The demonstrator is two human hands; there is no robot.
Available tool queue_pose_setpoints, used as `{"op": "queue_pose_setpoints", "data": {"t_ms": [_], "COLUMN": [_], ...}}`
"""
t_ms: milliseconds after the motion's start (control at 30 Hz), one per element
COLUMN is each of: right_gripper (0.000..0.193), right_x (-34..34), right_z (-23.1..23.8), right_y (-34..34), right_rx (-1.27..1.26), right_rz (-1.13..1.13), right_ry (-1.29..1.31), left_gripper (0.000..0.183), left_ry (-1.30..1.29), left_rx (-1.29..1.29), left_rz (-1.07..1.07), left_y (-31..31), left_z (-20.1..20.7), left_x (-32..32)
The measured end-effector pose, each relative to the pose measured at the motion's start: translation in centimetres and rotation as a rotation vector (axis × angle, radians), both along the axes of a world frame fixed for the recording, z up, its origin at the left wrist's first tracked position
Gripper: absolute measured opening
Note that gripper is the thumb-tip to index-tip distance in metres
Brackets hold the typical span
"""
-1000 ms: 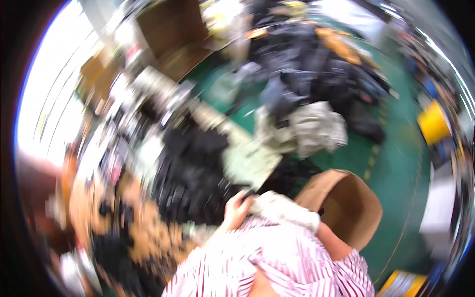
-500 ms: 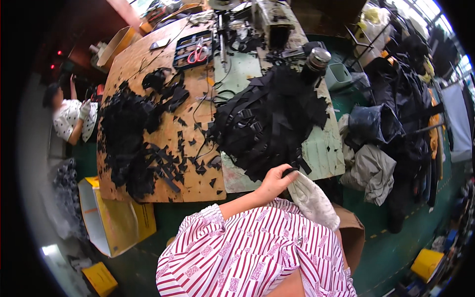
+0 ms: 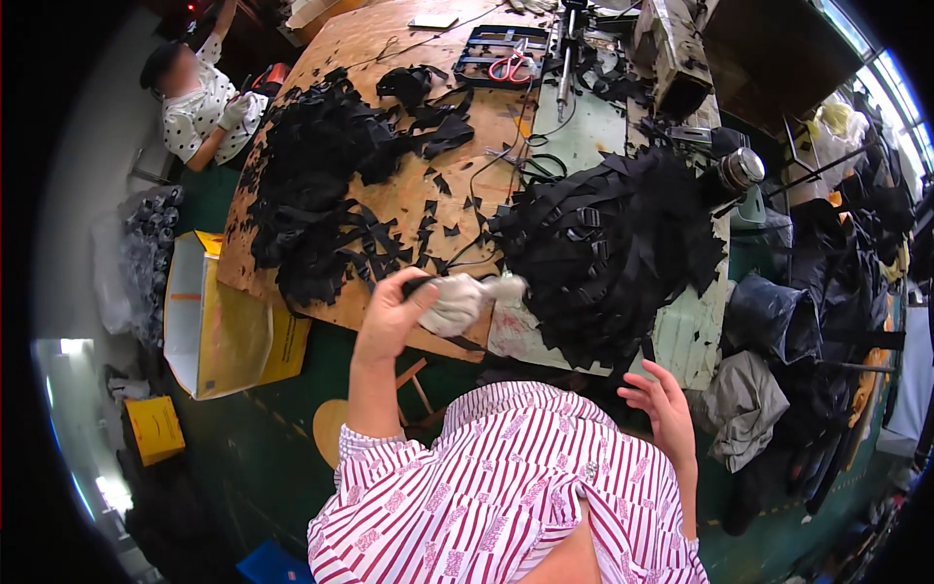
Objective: The person uses red-handled scissors to cut black fabric straps on a wooden workbench. They gather the cut pieces and place them into a cardboard box. The person then picks up a larger black fabric assembly and begins to fold and arrange it on the table.
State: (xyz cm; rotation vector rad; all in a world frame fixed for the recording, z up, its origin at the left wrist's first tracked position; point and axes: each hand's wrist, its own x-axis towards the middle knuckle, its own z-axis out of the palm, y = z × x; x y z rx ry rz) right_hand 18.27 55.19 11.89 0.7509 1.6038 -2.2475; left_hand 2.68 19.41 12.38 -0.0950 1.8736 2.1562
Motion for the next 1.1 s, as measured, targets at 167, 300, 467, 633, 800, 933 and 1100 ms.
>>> {"op": "queue_pose_setpoints", "data": {"t_ms": [167, 300, 467, 633, 800, 933, 1100], "right_gripper": [0.037, 0.032, 0.031, 0.075, 0.051, 0.036, 0.038], "right_x": [-0.8, -0.2, -3.7, -5.0, -4.0, -3.8, -3.8], "right_z": [-1.2, -2.0, -0.6, -1.2, -1.8, 0.0, 2.0], "right_y": [-1.8, -2.4, -5.2, -6.4, -5.1, -3.3, -1.5], "right_rx": [0.027, 0.074, 0.086, -0.454, -0.825, -0.724, -0.355], "right_rz": [0.186, 0.171, 0.236, 0.202, -0.337, -0.521, -0.578], "right_ry": [0.0, -0.042, 0.138, 0.258, 0.409, 0.562, 0.714], "left_gripper": [0.028, 0.02, 0.023, 0.031, 0.044, 0.031, 0.024], "left_ry": [0.282, 0.252, 0.31, 0.499, 0.281, 0.28, 0.405], "left_rx": [-0.734, -0.604, -0.31, -0.136, -0.186, -0.279, -0.388], "left_rz": [0.25, 0.299, -0.287, -0.985, -1.038, -1.05, -1.073], "left_y": [-4.0, -3.1, 5.4, 12.2, 13.1, 10.4, 8.4], "left_z": [0.8, 2.6, 5.0, 4.9, 4.4, 2.8, 3.3], "left_x": [-1.9, -2.2, -1.6, 0.2, 0.8, -1.6, -5.6]}}
